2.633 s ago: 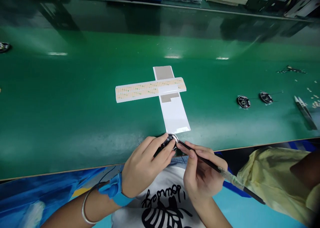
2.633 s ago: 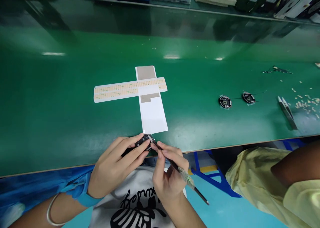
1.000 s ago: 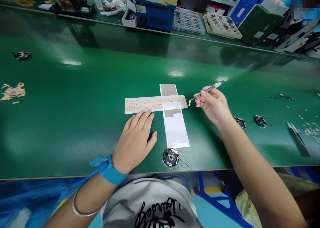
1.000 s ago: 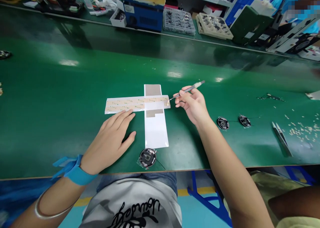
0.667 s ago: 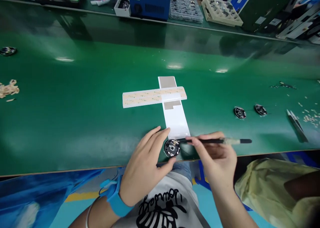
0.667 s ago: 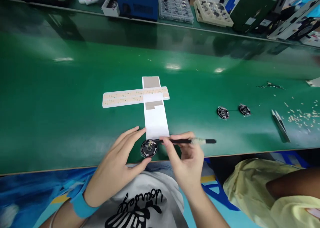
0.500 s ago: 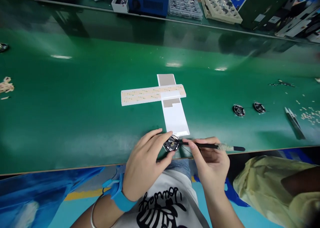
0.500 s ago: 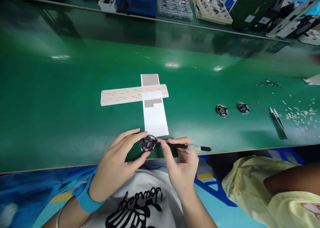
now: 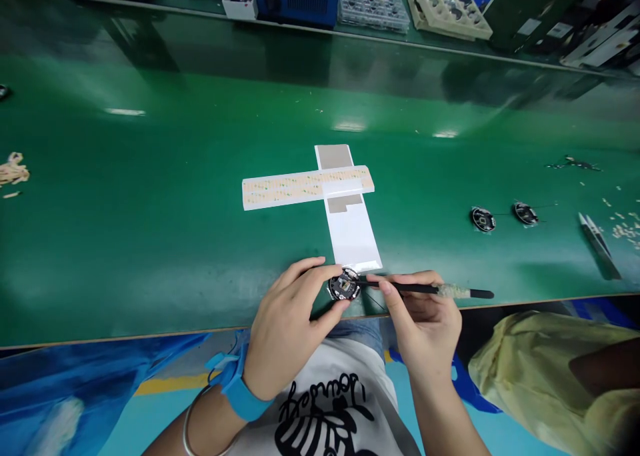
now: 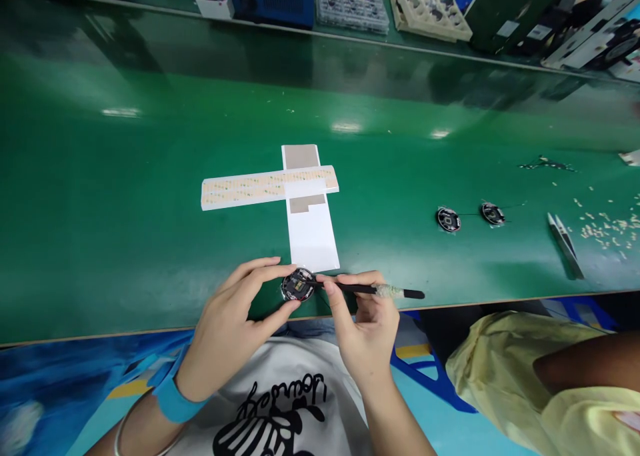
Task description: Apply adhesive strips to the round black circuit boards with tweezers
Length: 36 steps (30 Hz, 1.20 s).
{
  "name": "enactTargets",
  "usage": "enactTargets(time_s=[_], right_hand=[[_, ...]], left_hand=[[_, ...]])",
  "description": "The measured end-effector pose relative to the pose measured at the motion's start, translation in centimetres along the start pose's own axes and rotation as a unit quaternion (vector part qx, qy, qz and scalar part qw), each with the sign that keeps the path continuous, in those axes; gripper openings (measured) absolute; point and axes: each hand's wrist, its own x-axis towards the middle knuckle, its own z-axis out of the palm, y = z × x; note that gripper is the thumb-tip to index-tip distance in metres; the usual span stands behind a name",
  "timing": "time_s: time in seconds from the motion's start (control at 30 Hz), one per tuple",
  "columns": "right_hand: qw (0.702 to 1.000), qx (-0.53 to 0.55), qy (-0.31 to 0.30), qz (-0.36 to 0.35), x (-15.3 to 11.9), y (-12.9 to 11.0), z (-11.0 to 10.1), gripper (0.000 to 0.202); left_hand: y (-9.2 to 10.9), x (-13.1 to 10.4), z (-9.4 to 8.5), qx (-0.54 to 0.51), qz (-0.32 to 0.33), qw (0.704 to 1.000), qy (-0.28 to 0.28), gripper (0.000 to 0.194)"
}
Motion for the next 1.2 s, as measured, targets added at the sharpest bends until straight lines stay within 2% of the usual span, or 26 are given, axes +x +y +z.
enactTargets(time_s=[0.63, 0.87, 1.03, 1.2], right_hand=[[1.0, -0.007, 0.0, -0.01, -0.09, 0.08, 0.13, 0.013], [1.0, -0.01, -0.005, -0.013, -0.17, 0.2, 0.14, 0.015], [0.999, -0.029, -0.024, -0.027, -0.09, 0.4, -0.12, 0.017], [0.999, -0.027, -0.014, -0.026, -0.08, 0.56, -0.21, 0.017]], left_hand=[[0.01, -0.01, 0.09, -0.03, -0.014, 0.999, -0.006, 0.028], [-0.14, 0.25, 0.07, -0.012, 0.052, 0.999, 0.0, 0.009], [-0.29, 0.01, 0.18, 0.016, 0.084, 0.996, 0.012, 0.015], [-0.24, -0.01, 0.09, 0.046, 0.098, 0.994, -0.011, 0.022]])
